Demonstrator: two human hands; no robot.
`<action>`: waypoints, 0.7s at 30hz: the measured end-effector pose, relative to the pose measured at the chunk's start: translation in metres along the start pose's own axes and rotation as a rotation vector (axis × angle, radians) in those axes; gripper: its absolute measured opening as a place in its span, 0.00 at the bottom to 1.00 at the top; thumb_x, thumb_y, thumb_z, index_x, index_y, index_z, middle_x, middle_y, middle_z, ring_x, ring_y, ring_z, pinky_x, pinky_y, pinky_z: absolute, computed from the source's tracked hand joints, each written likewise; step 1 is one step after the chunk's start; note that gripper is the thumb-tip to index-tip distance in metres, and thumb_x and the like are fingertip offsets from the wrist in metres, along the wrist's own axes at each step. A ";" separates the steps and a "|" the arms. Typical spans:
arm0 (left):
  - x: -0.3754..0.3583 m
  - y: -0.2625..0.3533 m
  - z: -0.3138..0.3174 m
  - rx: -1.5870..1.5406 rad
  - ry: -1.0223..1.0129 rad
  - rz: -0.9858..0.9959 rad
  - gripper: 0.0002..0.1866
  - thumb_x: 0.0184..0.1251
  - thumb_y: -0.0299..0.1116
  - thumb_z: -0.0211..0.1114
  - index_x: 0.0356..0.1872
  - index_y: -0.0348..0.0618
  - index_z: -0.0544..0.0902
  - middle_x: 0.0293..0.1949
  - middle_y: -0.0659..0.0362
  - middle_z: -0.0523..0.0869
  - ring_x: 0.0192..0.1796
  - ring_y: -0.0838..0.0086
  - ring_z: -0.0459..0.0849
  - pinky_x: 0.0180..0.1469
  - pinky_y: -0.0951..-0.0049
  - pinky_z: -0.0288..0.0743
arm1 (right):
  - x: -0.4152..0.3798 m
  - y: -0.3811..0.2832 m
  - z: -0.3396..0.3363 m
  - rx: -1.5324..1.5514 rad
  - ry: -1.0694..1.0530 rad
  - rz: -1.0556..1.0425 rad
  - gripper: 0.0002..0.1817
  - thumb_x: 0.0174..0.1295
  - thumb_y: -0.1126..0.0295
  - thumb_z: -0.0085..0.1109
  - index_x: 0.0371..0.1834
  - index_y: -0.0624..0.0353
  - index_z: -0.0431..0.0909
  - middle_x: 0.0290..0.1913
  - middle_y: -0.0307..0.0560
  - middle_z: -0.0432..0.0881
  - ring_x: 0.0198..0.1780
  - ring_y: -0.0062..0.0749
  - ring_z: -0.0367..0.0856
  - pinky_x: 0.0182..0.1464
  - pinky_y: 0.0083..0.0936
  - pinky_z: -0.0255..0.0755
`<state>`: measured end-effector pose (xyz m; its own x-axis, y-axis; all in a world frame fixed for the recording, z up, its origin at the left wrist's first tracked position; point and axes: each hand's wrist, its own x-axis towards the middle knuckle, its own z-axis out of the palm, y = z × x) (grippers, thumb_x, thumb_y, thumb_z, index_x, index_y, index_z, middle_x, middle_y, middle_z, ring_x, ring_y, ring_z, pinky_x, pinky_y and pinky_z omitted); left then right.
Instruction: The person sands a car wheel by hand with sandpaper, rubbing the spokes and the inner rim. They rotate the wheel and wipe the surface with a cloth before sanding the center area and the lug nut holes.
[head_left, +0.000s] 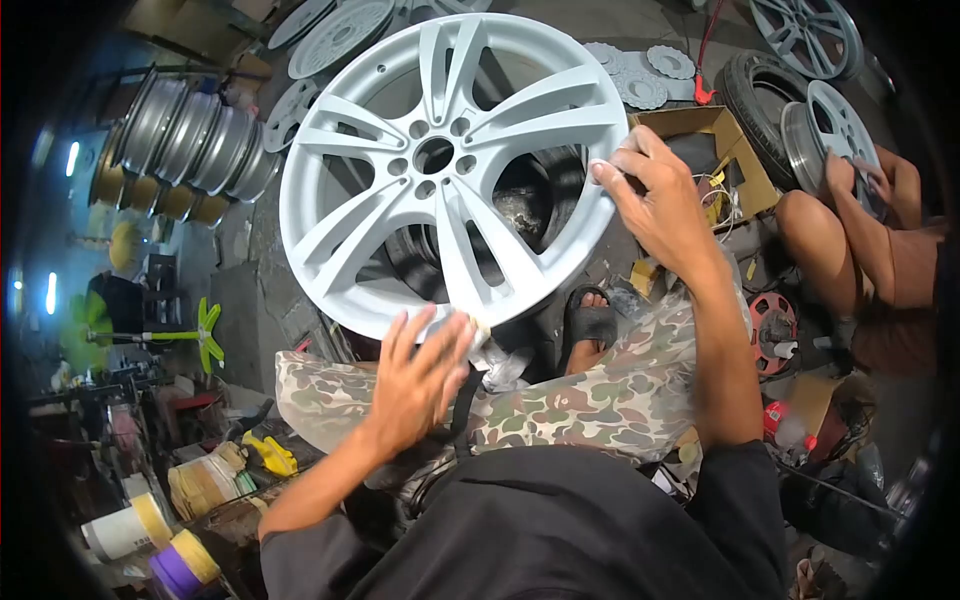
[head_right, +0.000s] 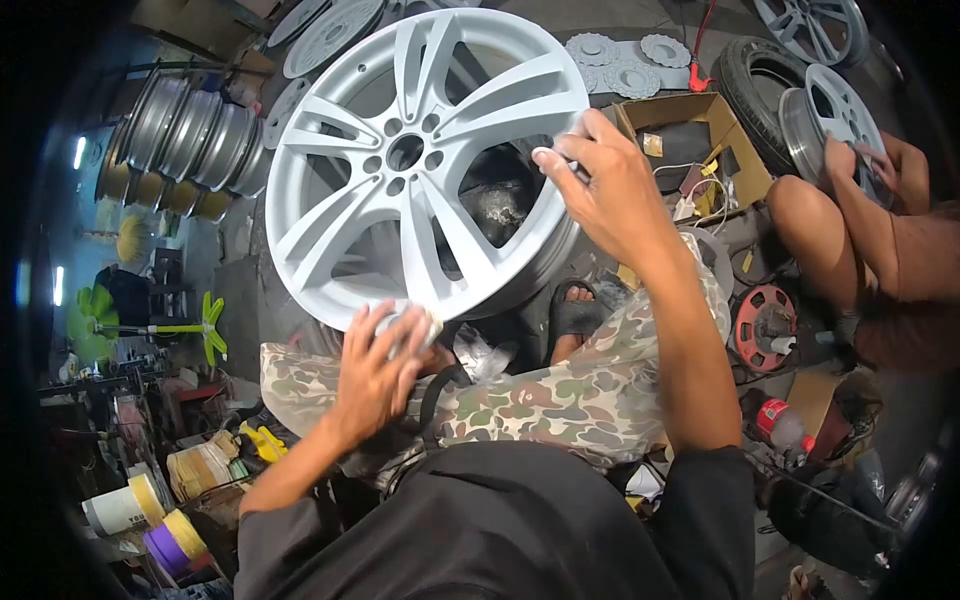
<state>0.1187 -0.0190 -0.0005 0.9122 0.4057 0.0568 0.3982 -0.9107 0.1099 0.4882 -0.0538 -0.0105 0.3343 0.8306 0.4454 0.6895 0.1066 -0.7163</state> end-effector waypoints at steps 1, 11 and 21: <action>-0.006 0.004 -0.002 0.008 -0.023 0.002 0.29 0.74 0.36 0.71 0.76 0.47 0.82 0.79 0.58 0.77 0.82 0.50 0.68 0.84 0.39 0.57 | 0.001 0.001 -0.001 0.002 0.002 0.003 0.14 0.75 0.65 0.69 0.43 0.69 0.89 0.39 0.53 0.78 0.38 0.47 0.81 0.46 0.42 0.75; 0.009 -0.027 -0.008 -0.008 -0.076 0.141 0.34 0.70 0.37 0.72 0.79 0.51 0.78 0.80 0.61 0.75 0.84 0.54 0.66 0.85 0.43 0.56 | -0.006 0.010 -0.007 -0.072 -0.015 0.031 0.14 0.75 0.64 0.68 0.39 0.67 0.89 0.38 0.54 0.78 0.40 0.50 0.81 0.46 0.41 0.74; 0.014 -0.023 0.000 0.014 -0.063 0.231 0.32 0.71 0.39 0.73 0.77 0.50 0.80 0.80 0.61 0.75 0.84 0.54 0.67 0.85 0.43 0.59 | -0.001 0.007 0.004 -0.037 -0.032 0.025 0.14 0.75 0.65 0.69 0.40 0.69 0.87 0.37 0.52 0.76 0.36 0.45 0.79 0.42 0.38 0.73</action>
<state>0.1227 0.0079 -0.0026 0.9833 0.1813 0.0168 0.1791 -0.9799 0.0873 0.4901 -0.0518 -0.0184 0.3315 0.8500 0.4095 0.7046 0.0656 -0.7065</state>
